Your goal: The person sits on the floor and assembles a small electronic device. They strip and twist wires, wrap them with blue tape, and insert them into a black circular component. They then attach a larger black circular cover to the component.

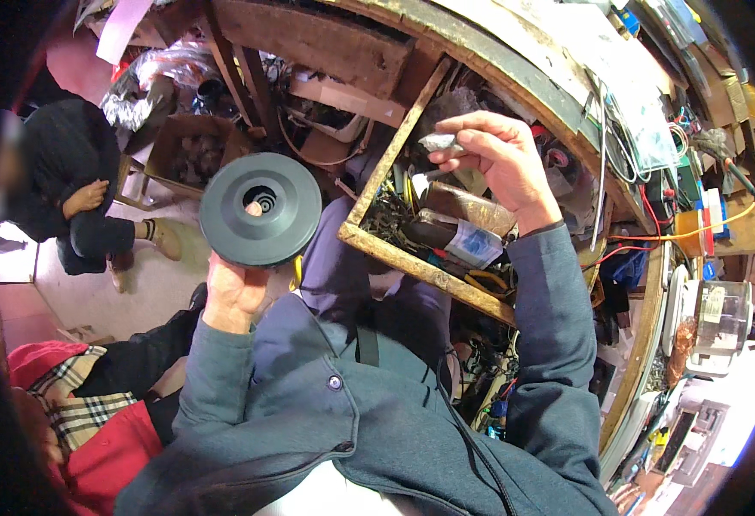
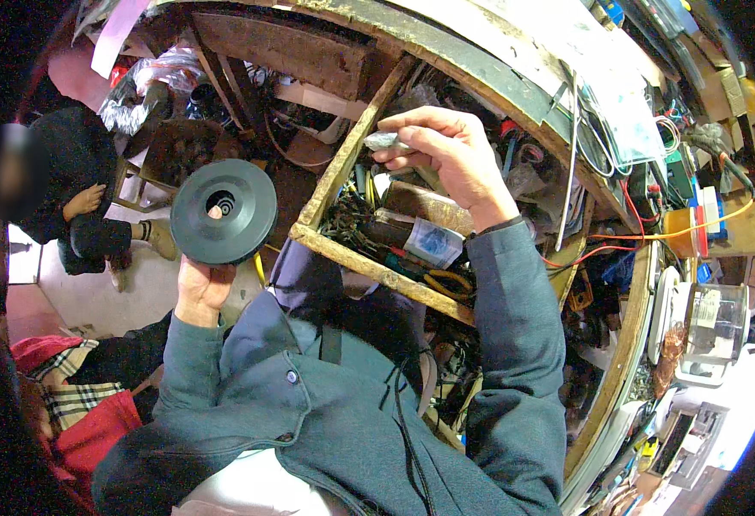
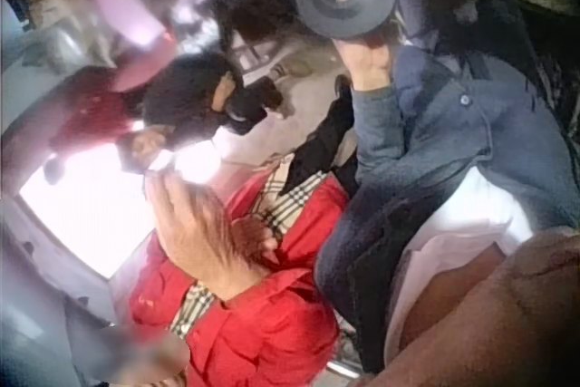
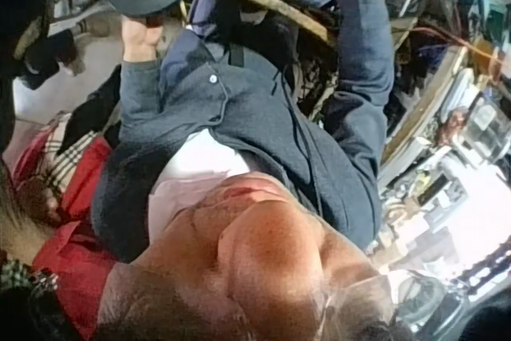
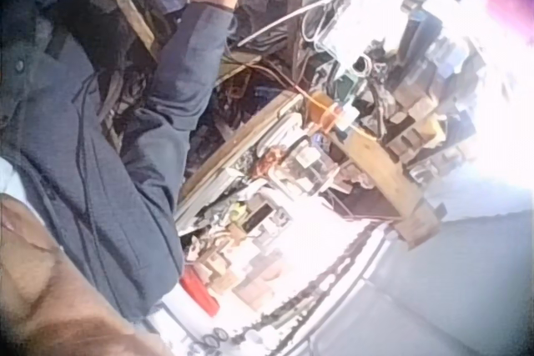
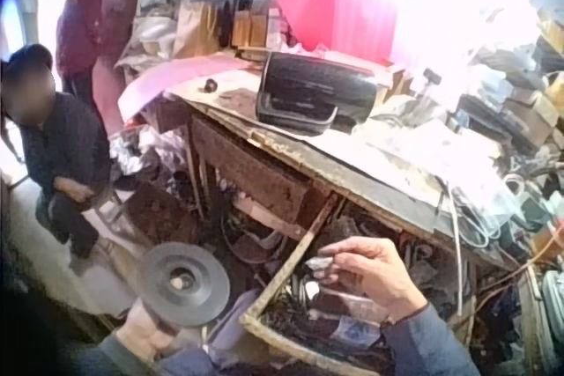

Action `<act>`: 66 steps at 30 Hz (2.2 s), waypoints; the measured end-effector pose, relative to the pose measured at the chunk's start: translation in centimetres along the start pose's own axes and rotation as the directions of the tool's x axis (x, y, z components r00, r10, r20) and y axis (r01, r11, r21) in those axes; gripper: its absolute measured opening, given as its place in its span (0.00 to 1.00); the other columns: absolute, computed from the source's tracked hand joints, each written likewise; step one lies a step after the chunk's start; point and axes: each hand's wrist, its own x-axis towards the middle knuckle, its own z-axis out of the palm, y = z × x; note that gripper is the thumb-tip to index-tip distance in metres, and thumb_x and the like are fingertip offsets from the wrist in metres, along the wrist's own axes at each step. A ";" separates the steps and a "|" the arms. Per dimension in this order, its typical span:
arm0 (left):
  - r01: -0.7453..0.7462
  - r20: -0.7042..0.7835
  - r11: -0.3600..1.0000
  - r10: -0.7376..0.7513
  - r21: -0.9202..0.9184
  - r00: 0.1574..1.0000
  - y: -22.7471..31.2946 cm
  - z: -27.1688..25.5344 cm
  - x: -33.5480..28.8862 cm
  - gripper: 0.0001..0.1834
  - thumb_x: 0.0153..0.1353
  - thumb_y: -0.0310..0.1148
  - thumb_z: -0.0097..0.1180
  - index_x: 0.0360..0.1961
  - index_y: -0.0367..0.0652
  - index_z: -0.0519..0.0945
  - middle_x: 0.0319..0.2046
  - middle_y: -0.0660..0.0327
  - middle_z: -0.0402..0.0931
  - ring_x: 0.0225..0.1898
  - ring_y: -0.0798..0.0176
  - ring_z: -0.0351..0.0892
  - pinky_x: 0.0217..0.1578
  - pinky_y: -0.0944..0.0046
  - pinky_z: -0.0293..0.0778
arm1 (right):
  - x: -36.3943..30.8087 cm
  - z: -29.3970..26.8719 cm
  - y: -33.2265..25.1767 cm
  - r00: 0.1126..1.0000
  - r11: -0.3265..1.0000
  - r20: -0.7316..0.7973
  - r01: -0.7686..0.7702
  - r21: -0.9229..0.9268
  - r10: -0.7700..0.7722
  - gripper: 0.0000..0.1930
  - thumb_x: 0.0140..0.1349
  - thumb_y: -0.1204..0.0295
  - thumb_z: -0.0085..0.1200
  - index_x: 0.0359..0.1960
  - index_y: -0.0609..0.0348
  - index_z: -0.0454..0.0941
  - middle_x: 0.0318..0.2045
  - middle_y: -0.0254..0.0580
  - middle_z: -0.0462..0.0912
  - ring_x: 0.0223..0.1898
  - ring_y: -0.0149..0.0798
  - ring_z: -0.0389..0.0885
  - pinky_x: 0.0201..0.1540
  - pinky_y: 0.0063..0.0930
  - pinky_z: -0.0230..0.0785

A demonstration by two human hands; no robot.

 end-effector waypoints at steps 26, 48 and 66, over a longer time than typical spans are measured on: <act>0.207 0.215 -0.174 -0.958 -0.963 0.191 12.2 18.3 -7.6 0.11 0.72 0.25 0.53 0.52 0.36 0.74 0.40 0.60 0.78 0.35 0.67 0.84 0.38 0.73 0.85 | -2.3 12.5 -5.8 0.922 0.950 0.300 0.290 -0.119 -0.244 0.08 0.57 0.81 0.71 0.36 0.64 0.84 0.34 0.37 0.87 0.37 0.27 0.86 0.43 0.21 0.80; 0.262 0.169 0.964 -0.265 0.041 0.949 11.9 11.2 -6.0 0.20 0.74 0.31 0.44 0.64 0.34 0.67 0.52 0.51 0.82 0.51 0.58 0.84 0.57 0.60 0.80 | -2.4 16.4 -8.2 0.898 0.945 0.302 0.323 0.045 -0.321 0.09 0.65 0.71 0.66 0.39 0.67 0.87 0.30 0.38 0.88 0.32 0.28 0.86 0.37 0.23 0.80; 0.188 0.184 0.968 -0.157 -0.167 0.970 0.7 3.0 -1.1 0.20 0.75 0.42 0.51 0.59 0.41 0.78 0.57 0.53 0.81 0.59 0.52 0.79 0.63 0.49 0.74 | -0.1 -1.7 4.9 0.950 0.204 0.290 0.263 -0.943 0.116 0.17 0.67 0.69 0.54 0.55 0.62 0.81 0.47 0.57 0.84 0.51 0.57 0.82 0.56 0.44 0.74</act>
